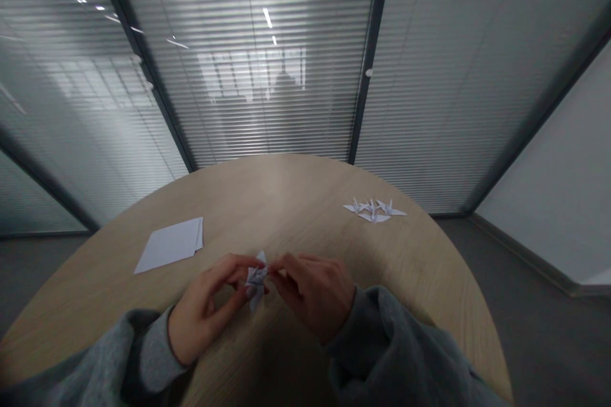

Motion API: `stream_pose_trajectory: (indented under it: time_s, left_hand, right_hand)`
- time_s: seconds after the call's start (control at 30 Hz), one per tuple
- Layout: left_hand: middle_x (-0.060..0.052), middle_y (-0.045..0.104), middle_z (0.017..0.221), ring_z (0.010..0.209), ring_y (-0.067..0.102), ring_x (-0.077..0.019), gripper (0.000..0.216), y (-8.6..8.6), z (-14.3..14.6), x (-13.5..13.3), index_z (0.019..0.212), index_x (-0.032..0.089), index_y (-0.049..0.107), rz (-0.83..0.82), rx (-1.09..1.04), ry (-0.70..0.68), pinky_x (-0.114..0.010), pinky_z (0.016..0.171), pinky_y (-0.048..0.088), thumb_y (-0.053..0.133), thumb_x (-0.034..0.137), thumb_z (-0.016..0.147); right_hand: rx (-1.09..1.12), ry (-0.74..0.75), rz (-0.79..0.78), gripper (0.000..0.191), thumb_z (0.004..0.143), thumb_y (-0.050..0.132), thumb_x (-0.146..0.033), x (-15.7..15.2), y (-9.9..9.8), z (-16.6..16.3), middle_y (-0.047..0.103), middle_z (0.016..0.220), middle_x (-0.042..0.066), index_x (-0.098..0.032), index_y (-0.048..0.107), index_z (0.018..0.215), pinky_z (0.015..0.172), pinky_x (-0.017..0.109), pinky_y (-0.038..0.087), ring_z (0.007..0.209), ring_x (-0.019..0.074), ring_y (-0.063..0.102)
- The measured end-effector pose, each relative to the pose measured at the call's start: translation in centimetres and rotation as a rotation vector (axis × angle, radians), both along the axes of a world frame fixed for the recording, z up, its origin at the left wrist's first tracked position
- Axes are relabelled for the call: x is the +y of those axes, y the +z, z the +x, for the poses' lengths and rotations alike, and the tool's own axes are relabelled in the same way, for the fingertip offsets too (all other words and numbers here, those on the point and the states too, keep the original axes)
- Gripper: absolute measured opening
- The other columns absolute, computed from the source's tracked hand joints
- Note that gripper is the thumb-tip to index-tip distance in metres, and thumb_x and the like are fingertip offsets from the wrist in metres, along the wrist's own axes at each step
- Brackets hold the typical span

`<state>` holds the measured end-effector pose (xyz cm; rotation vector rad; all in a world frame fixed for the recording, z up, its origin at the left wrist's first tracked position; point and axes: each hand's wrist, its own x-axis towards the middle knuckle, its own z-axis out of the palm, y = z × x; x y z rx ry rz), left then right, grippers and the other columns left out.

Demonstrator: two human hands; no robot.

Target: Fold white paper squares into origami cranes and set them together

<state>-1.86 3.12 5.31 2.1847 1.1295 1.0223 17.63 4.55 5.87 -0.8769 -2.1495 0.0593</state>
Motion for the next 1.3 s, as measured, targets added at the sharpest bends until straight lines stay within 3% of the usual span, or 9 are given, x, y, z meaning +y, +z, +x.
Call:
stream_pose_trajectory:
  time_s: [0.17, 0.3, 0.57, 0.87, 1.13, 1.3]
  left_hand:
    - [-0.004, 0.061, 0.073, 0.069, 0.056, -0.0174, 0.011, 0.3, 0.3, 0.0, 0.091, 0.016, 0.054, -0.123, -0.104, -0.020, -0.033, 0.067, 0.046, 0.049, 0.025, 0.085]
    - [-0.004, 0.064, 0.074, 0.071, 0.058, -0.0169, 0.011, 0.6, 0.6, -0.1, 0.089, 0.017, 0.052, -0.170, -0.169, -0.070, -0.031, 0.067, 0.045, 0.049, 0.027, 0.087]
    - [-0.006, 0.068, 0.076, 0.071, 0.062, -0.0175, 0.016, 0.4, 0.6, 0.0, 0.091, 0.016, 0.051, -0.266, -0.234, -0.151, -0.031, 0.069, 0.045, 0.048, 0.032, 0.089]
    - [-0.006, 0.068, 0.075, 0.067, 0.060, -0.0163, 0.022, 0.1, 0.3, 0.0, 0.090, 0.017, 0.051, -0.232, -0.208, -0.098, -0.030, 0.065, 0.045, 0.045, 0.038, 0.090]
    - [-0.004, 0.061, 0.074, 0.069, 0.057, -0.0172, 0.015, -0.5, 0.1, 0.0, 0.091, 0.017, 0.054, -0.081, -0.108, -0.034, -0.030, 0.064, 0.045, 0.046, 0.030, 0.088]
    - [-0.003, 0.060, 0.077, 0.070, 0.056, -0.0171, 0.012, -0.3, 0.2, 0.0, 0.092, 0.018, 0.054, -0.024, -0.046, -0.047, -0.031, 0.064, 0.045, 0.045, 0.024, 0.087]
  right_hand:
    - [0.222, 0.034, -0.281, 0.011, 0.080, 0.052, -0.023, 0.2, 0.1, -0.1, 0.057, 0.053, -0.004, -0.018, 0.060, 0.086, 0.045, 0.017, 0.043, 0.044, 0.0085, 0.053]
    - [0.254, 0.056, -0.407, 0.013, 0.077, 0.056, -0.028, 0.4, 0.0, -0.1, 0.056, 0.052, -0.003, -0.017, 0.062, 0.082, 0.044, 0.017, 0.042, 0.044, 0.0087, 0.052]
    - [0.227, 0.045, -0.433, 0.013, 0.079, 0.052, -0.023, 0.6, -0.5, -0.1, 0.057, 0.053, -0.003, -0.017, 0.063, 0.079, 0.044, 0.018, 0.040, 0.044, 0.0084, 0.052]
    - [0.133, 0.029, -0.246, 0.010, 0.075, 0.050, -0.016, 0.6, -0.4, 0.0, 0.055, 0.054, -0.003, -0.018, 0.060, 0.075, 0.047, 0.018, 0.040, 0.047, 0.0083, 0.051]
    - [0.202, 0.057, -0.468, 0.014, 0.078, 0.055, -0.028, 0.6, -0.4, -0.2, 0.058, 0.054, -0.002, -0.016, 0.062, 0.081, 0.046, 0.019, 0.041, 0.046, 0.0092, 0.052]
    - [0.240, 0.064, -0.517, 0.018, 0.079, 0.056, -0.032, 0.6, -0.5, -0.2, 0.057, 0.054, -0.002, -0.016, 0.063, 0.078, 0.045, 0.019, 0.040, 0.046, 0.0091, 0.051]
